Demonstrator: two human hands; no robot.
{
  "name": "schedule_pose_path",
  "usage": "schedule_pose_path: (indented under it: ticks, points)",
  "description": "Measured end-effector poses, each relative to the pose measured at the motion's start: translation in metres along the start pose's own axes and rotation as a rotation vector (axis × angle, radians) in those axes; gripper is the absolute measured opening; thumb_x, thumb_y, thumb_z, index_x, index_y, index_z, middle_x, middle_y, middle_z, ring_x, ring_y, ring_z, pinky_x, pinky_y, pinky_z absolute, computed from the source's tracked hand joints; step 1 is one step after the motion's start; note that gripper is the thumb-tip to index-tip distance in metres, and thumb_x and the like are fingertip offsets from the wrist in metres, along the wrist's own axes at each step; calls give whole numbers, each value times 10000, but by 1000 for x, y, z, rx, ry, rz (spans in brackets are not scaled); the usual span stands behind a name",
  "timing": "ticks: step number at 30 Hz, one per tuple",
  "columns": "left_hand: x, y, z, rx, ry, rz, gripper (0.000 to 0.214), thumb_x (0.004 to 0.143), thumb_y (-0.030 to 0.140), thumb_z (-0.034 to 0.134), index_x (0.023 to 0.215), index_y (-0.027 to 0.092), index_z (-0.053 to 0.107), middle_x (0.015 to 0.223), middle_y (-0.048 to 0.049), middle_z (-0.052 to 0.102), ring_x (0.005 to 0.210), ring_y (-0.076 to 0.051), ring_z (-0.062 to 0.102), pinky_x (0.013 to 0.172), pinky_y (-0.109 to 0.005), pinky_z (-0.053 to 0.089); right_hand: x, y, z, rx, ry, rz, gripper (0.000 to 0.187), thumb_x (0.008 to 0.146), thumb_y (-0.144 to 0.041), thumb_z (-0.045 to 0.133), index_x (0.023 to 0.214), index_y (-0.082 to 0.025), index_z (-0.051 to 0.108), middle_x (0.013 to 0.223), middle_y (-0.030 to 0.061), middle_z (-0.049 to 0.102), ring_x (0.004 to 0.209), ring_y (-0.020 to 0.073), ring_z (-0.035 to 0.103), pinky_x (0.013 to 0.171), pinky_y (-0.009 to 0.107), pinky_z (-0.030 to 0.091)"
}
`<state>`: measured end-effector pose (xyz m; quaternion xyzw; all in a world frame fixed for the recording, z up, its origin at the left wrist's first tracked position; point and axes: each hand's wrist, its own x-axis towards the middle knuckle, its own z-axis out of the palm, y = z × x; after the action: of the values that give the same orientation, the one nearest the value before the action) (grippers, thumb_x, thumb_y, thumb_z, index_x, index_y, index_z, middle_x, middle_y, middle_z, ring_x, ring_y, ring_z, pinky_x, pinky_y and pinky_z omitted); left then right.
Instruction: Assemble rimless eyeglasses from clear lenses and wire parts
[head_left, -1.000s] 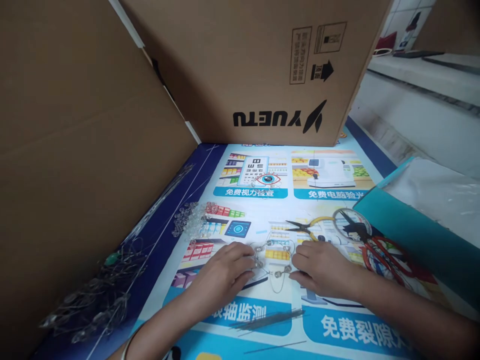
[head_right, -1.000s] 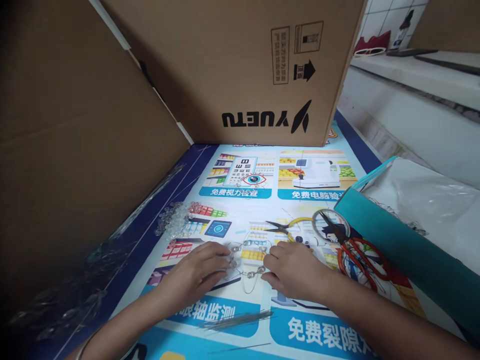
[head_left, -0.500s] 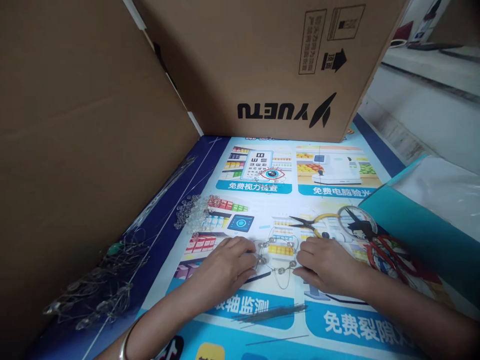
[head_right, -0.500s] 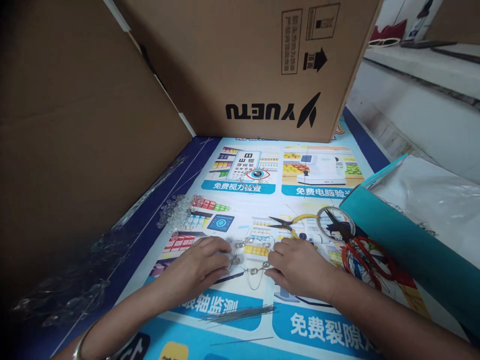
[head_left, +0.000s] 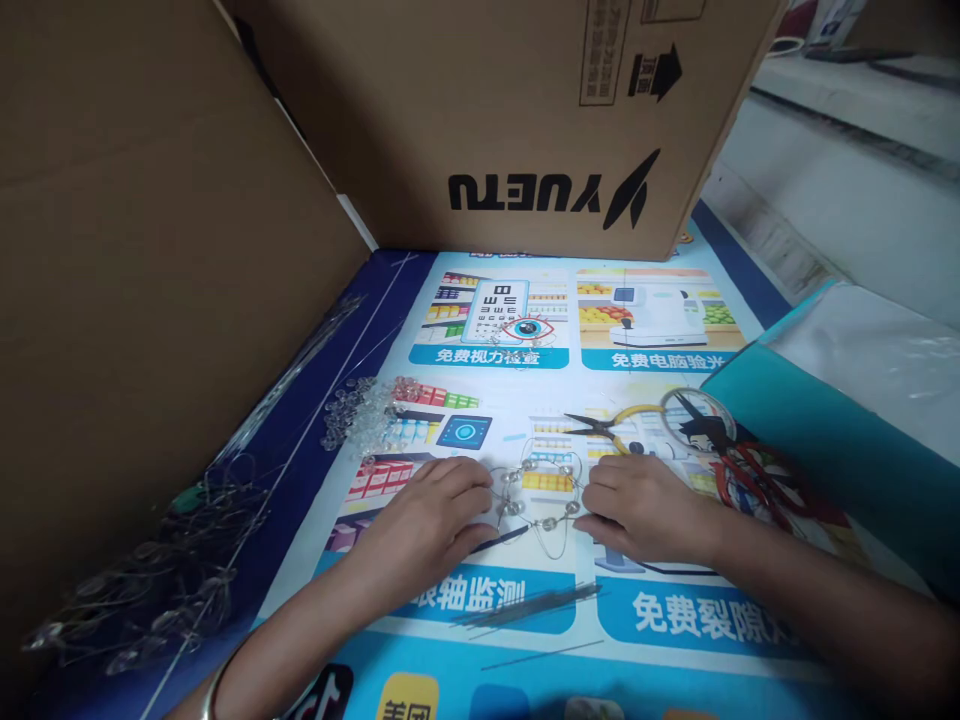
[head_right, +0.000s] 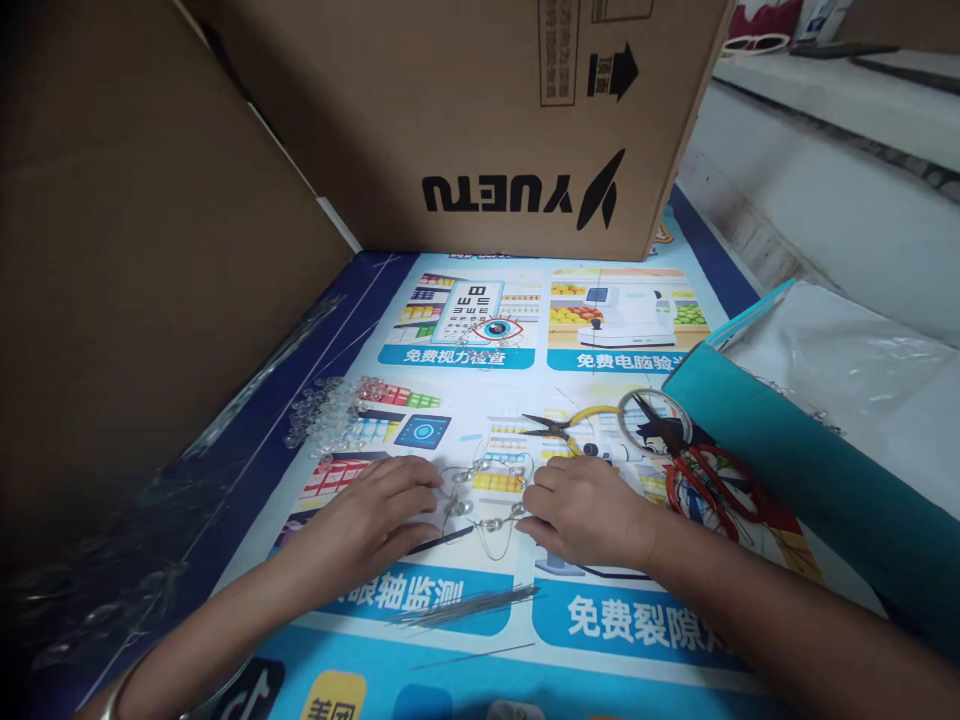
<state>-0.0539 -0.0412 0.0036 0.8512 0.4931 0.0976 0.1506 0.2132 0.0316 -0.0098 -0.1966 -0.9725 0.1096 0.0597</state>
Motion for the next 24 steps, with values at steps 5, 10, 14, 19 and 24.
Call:
schedule_pose_path:
  ticks: [5,10,14,19,24]
  points:
    - [-5,3,3,-8,104,32,146,850,232,487,952,199,586,1045,-74,588,1007,-224,510,877,-387,410,-3,-5,-1,-10,101,-143,309,893,-342,400,671,-179,542,666,27,565,657,140,482,605,289,301]
    - [-4,12,6,-9,53,85,220,861,243,480,1064,226,563,1140,-80,545,1064,-241,482,882,-416,413,-2,-16,-2,-21,-21,-220,200,881,-307,407,853,-193,568,706,22,579,650,147,468,574,299,290]
    - [1,16,9,-11,-3,107,217,870,257,470,1058,231,574,1136,-79,547,1066,-241,482,884,-425,413,-1,-19,-2,-32,-51,-232,173,876,-279,409,904,-200,560,696,13,572,640,149,453,554,297,266]
    - [3,16,12,-12,7,115,176,876,244,460,985,218,595,1140,-72,554,1064,-236,486,885,-425,409,0,-18,-2,-48,-55,-236,167,882,-272,393,820,-199,530,686,2,555,634,142,441,550,297,247]
    - [4,15,11,-28,12,121,154,874,271,467,942,213,593,1124,-58,570,1054,-229,494,882,-414,403,0,-17,-3,-41,-47,-252,173,887,-275,387,811,-196,522,685,7,551,637,138,445,554,301,242]
